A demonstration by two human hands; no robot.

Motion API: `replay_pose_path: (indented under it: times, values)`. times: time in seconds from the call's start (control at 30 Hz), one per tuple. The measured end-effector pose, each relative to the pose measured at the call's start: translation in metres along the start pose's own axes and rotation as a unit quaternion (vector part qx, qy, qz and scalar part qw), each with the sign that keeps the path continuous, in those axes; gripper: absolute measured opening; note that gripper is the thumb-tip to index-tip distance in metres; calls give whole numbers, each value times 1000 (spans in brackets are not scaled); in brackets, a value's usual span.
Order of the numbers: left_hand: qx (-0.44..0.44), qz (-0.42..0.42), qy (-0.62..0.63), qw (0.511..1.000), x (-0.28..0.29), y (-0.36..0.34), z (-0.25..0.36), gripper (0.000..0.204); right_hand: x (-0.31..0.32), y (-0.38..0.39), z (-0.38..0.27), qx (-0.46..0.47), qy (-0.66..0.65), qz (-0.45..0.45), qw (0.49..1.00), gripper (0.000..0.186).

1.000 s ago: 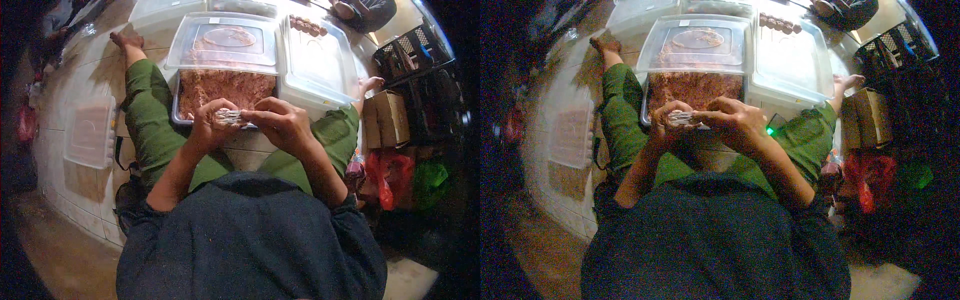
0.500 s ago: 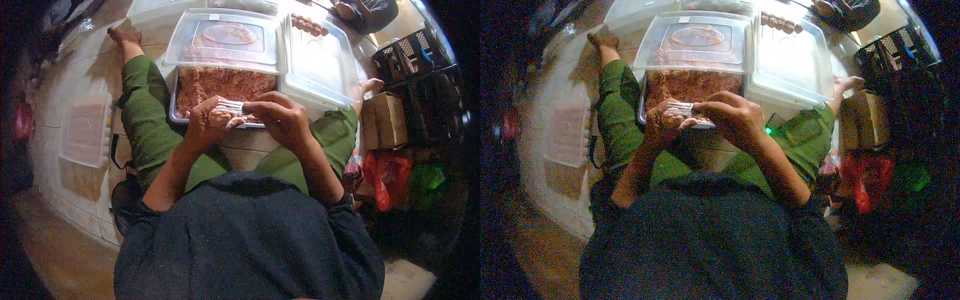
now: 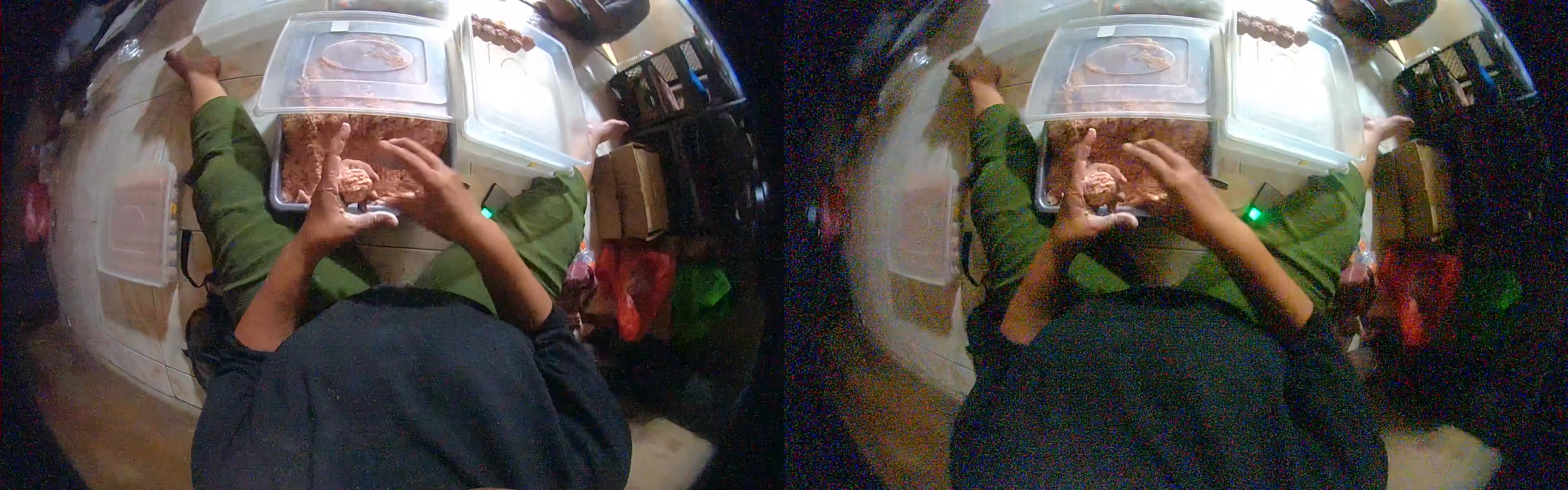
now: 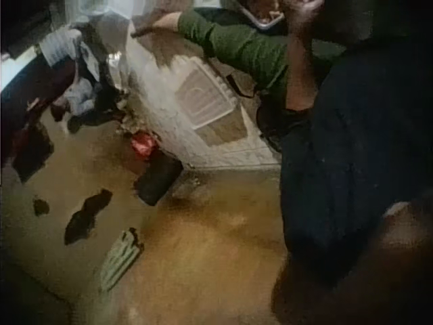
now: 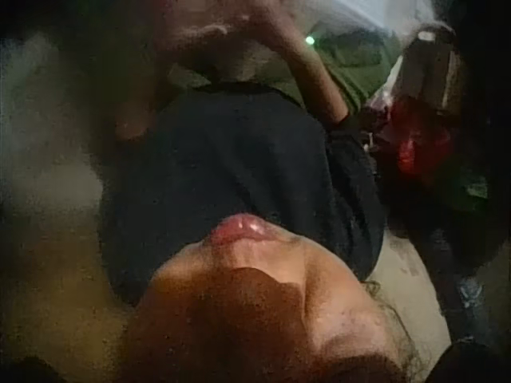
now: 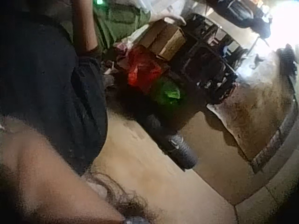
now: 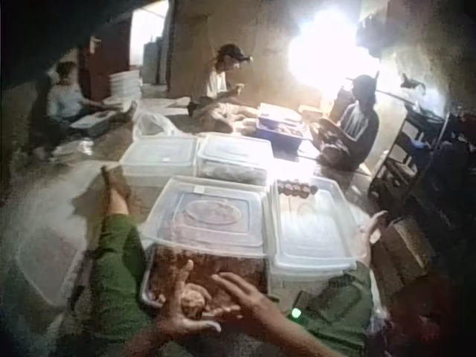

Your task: The person scoops ground meat from a container with a fork and shapes it into balls by hand, then places them onto the lid of another container.

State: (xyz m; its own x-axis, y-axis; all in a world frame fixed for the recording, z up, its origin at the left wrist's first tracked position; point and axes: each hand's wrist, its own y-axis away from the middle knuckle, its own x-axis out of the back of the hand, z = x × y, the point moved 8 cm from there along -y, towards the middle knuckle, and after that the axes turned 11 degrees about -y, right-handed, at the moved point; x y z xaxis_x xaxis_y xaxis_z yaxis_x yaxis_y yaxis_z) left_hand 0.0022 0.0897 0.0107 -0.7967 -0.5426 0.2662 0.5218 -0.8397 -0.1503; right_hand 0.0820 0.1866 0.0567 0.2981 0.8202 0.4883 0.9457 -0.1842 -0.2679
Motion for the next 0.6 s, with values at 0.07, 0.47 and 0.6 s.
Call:
replay_pose_path:
  times: [0.07, 0.47, 0.6]
  values:
    - [14, -49, 50, 997, -17, 1, -11, 127, -19, 6, 14, -1, 37, -3, 999, 59]
    - [16, -41, -7, 999, -41, -18, -14, 82, 92, 111, 119, -266, -91, 98, 955, 29]
    - [-2, 33, -58, 998, -31, -26, -33, 58, 129, 153, 202, -354, 244, 12, 903, 28]
